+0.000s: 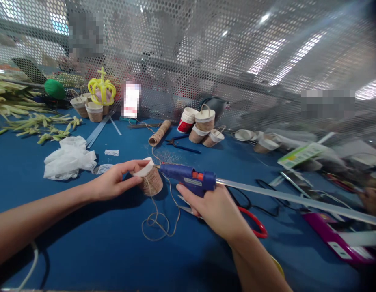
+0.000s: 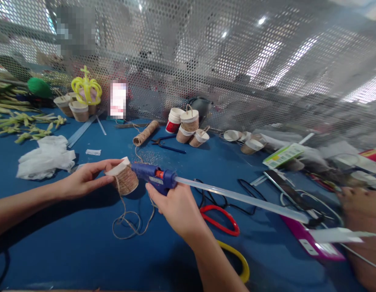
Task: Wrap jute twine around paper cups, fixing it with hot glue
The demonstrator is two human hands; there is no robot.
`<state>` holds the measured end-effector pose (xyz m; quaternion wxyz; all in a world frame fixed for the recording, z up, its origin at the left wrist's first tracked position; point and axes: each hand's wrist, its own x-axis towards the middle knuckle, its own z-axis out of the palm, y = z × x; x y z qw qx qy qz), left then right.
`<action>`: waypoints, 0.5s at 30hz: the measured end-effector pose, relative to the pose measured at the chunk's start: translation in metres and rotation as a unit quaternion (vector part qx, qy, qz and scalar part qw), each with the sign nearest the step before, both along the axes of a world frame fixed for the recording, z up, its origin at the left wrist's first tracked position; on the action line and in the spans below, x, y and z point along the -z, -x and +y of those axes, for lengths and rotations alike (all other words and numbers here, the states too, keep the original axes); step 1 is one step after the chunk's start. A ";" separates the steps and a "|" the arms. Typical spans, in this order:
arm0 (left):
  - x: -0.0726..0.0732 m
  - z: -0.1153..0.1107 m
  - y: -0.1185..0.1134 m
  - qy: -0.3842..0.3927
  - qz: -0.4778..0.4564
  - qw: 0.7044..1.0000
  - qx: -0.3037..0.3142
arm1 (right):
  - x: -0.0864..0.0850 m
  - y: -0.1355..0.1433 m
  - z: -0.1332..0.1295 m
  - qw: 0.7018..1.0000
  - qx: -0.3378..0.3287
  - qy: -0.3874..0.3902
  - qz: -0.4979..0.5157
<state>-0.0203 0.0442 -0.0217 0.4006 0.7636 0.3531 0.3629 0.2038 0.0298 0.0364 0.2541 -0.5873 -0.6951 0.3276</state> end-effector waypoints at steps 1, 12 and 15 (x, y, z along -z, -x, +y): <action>0.001 0.000 0.000 -0.001 0.000 1.000 0.000 | 0.000 0.001 0.001 1.000 0.001 -0.003 0.010; 0.000 0.000 -0.001 -0.001 0.006 1.000 -0.009 | 0.011 -0.005 0.012 0.999 -0.022 0.011 -0.026; -0.002 -0.001 -0.002 -0.012 0.020 1.000 -0.017 | 0.019 -0.010 0.023 1.000 0.008 -0.010 0.000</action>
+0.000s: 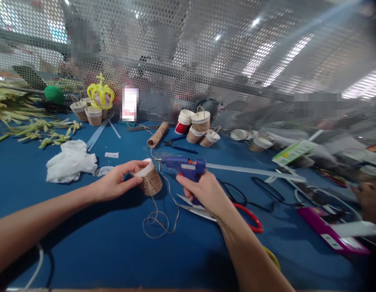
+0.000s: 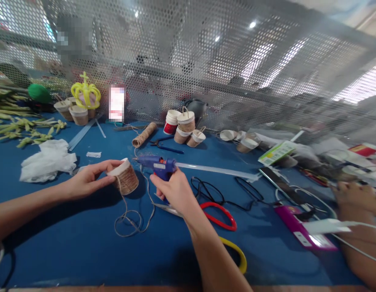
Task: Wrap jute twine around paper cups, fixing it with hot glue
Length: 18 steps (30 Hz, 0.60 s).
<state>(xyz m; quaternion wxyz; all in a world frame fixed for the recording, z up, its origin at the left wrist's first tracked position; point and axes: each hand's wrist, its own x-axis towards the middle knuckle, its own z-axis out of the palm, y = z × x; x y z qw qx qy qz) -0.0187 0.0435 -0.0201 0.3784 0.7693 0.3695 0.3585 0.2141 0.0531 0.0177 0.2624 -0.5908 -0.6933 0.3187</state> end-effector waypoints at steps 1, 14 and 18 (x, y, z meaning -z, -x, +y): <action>0.000 0.000 0.000 -0.004 0.007 1.000 -0.005 | 0.004 -0.003 0.005 0.999 0.033 -0.028 0.006; -0.010 -0.005 -0.003 -0.030 0.070 0.996 -0.047 | 0.038 -0.018 0.050 0.972 0.186 -0.036 -0.137; -0.010 -0.005 -0.003 -0.048 0.080 0.994 -0.050 | 0.025 -0.012 0.041 0.958 0.201 -0.097 -0.178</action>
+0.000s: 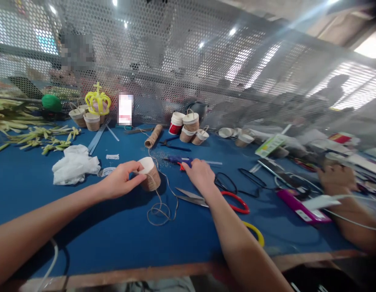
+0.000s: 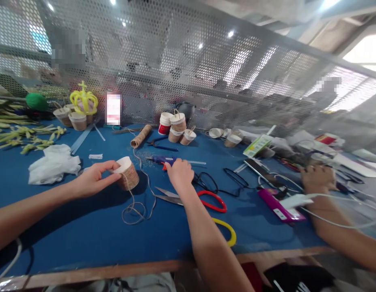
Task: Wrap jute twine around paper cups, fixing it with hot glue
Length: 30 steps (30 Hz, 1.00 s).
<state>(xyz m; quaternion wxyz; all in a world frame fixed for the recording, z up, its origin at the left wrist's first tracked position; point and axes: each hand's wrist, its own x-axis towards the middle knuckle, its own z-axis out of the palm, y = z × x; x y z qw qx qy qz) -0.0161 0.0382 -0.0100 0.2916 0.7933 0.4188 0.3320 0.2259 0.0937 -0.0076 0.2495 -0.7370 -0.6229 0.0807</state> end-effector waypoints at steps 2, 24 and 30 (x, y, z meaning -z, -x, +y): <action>0.000 0.000 0.001 -0.009 0.004 1.000 -0.007 | -0.012 0.011 -0.014 0.999 -0.047 -0.025 0.001; -0.008 -0.004 -0.001 0.017 0.004 0.996 0.084 | -0.029 0.038 -0.063 0.925 -0.321 0.013 0.202; -0.013 -0.009 -0.003 0.077 -0.033 0.991 0.109 | -0.027 0.037 -0.063 0.929 -0.298 0.011 0.219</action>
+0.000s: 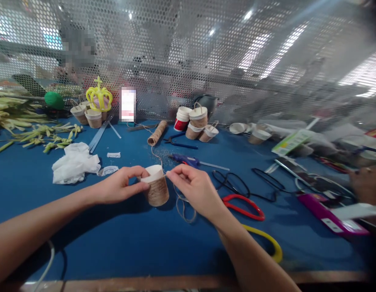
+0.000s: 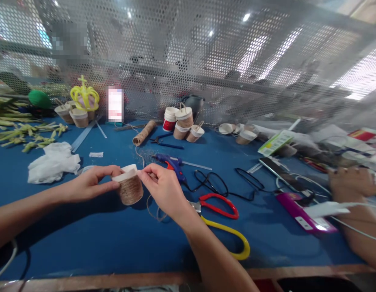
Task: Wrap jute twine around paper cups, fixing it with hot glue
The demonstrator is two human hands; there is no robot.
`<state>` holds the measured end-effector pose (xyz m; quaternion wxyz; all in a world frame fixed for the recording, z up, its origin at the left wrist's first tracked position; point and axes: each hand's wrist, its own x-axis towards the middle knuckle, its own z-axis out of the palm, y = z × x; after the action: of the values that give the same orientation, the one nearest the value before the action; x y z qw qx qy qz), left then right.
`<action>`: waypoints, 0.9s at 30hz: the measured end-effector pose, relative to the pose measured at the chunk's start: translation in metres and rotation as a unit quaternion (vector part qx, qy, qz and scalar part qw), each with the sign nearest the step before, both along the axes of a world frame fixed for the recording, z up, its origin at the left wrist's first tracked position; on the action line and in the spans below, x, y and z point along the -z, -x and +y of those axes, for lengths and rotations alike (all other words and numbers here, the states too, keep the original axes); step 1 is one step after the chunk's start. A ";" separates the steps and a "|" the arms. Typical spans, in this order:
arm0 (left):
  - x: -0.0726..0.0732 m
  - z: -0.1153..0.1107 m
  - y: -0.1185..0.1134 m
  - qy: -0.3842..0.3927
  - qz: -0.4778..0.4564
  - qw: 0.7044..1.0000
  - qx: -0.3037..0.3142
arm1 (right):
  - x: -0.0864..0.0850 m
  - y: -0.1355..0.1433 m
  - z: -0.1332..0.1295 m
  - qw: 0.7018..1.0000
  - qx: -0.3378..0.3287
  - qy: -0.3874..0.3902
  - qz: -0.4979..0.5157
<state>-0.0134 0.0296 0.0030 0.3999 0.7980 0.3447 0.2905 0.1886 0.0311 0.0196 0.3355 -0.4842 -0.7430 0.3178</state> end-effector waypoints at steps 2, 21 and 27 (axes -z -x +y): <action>0.000 0.000 0.000 0.018 -0.007 1.000 0.006 | 0.000 0.000 0.000 1.000 0.000 0.007 0.002; -0.001 0.005 0.005 0.156 -0.125 0.976 0.083 | -0.003 -0.005 0.001 0.997 -0.037 0.066 0.001; -0.002 0.006 0.006 0.202 -0.149 0.961 0.113 | -0.004 -0.007 0.000 0.993 -0.051 0.105 0.022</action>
<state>-0.0196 0.0352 0.0052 0.6300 0.6821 0.2403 0.2830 0.1953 0.0311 0.0240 0.2819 -0.4709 -0.7218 0.4217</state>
